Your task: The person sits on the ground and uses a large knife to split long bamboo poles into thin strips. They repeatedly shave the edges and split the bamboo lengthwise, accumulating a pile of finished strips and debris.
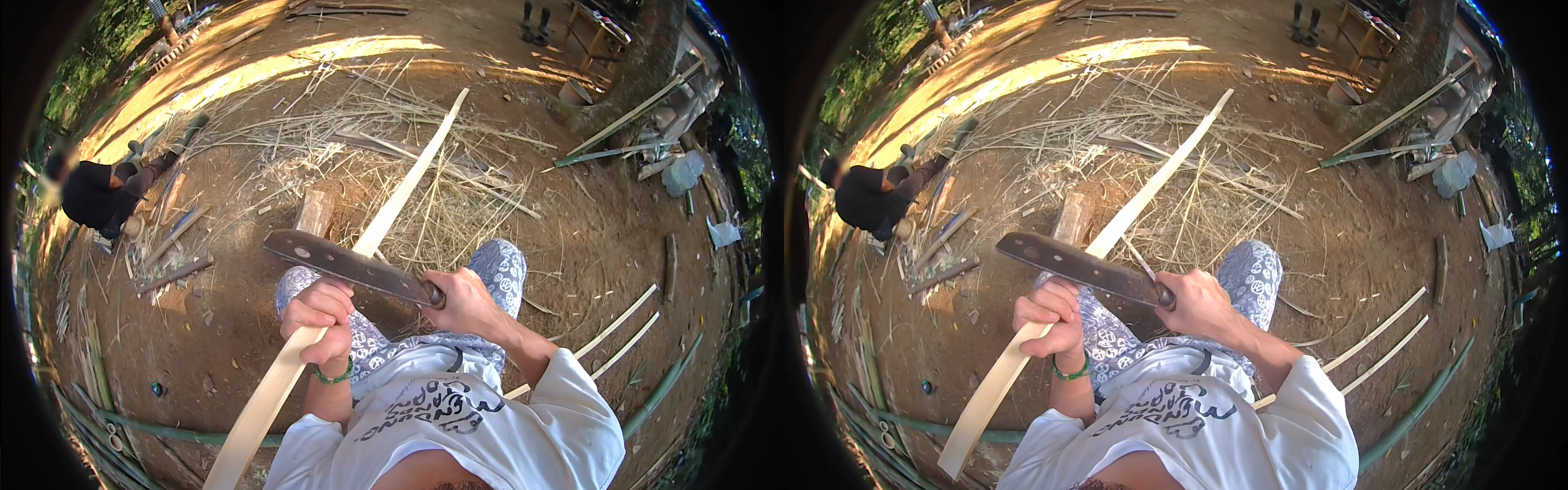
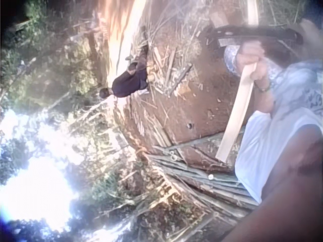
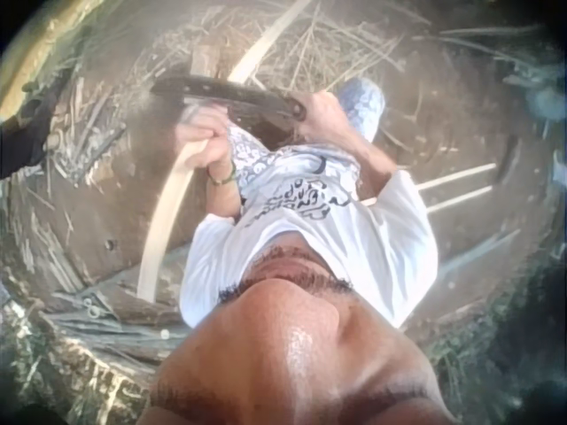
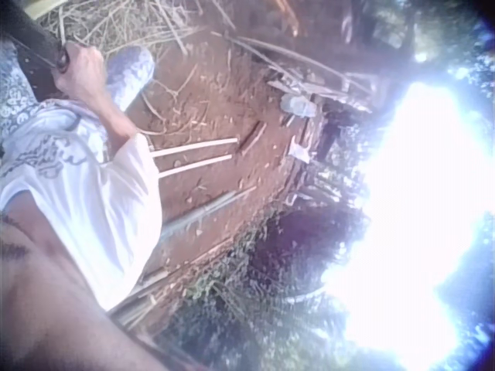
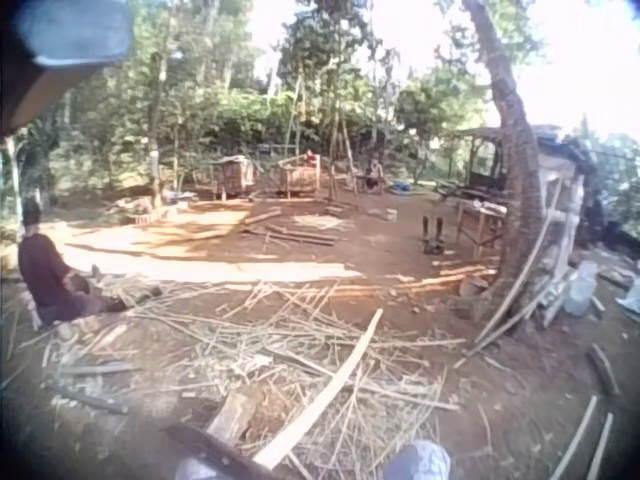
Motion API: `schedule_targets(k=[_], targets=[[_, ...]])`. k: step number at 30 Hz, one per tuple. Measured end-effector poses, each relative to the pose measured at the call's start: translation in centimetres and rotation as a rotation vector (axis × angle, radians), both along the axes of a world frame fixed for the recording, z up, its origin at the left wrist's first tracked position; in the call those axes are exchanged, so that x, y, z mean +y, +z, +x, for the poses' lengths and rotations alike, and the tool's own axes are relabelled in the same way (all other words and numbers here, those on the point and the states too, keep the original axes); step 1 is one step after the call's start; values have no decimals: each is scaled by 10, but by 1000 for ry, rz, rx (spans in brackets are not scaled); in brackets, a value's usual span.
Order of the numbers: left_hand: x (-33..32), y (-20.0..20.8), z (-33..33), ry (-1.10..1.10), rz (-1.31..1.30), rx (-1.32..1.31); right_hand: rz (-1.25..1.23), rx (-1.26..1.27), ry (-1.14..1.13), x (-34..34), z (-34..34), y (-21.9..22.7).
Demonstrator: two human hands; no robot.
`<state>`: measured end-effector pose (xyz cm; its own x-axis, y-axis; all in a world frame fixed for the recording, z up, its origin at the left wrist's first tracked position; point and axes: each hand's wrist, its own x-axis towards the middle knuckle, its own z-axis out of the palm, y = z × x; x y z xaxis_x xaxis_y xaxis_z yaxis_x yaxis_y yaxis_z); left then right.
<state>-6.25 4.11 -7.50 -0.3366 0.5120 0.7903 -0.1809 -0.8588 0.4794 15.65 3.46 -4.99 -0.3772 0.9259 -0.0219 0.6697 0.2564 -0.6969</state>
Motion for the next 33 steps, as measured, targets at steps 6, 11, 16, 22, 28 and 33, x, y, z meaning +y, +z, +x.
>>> schedule_targets(k=[6, 11, 16, 22, 28, 33], targets=[[-10, 5, -1, -71, 90, 34, 75, -75, 23, -5, -5, 12], [-17, 15, -5, -69, 125, 120, -21, -90, -71, 25, 21, -24], [-27, 15, -16, -79, 134, 63, 19, -117, 38, 2, -1, -2], [-27, 6, -20, -62, 101, 89, -181, -299, -189, 50, 29, -44], [-24, 2, -20, -72, 98, 47, -147, -188, -144, 67, 45, -72], [-27, -10, -25, -98, 92, 49, -134, -220, -340, 106, 90, -111]])
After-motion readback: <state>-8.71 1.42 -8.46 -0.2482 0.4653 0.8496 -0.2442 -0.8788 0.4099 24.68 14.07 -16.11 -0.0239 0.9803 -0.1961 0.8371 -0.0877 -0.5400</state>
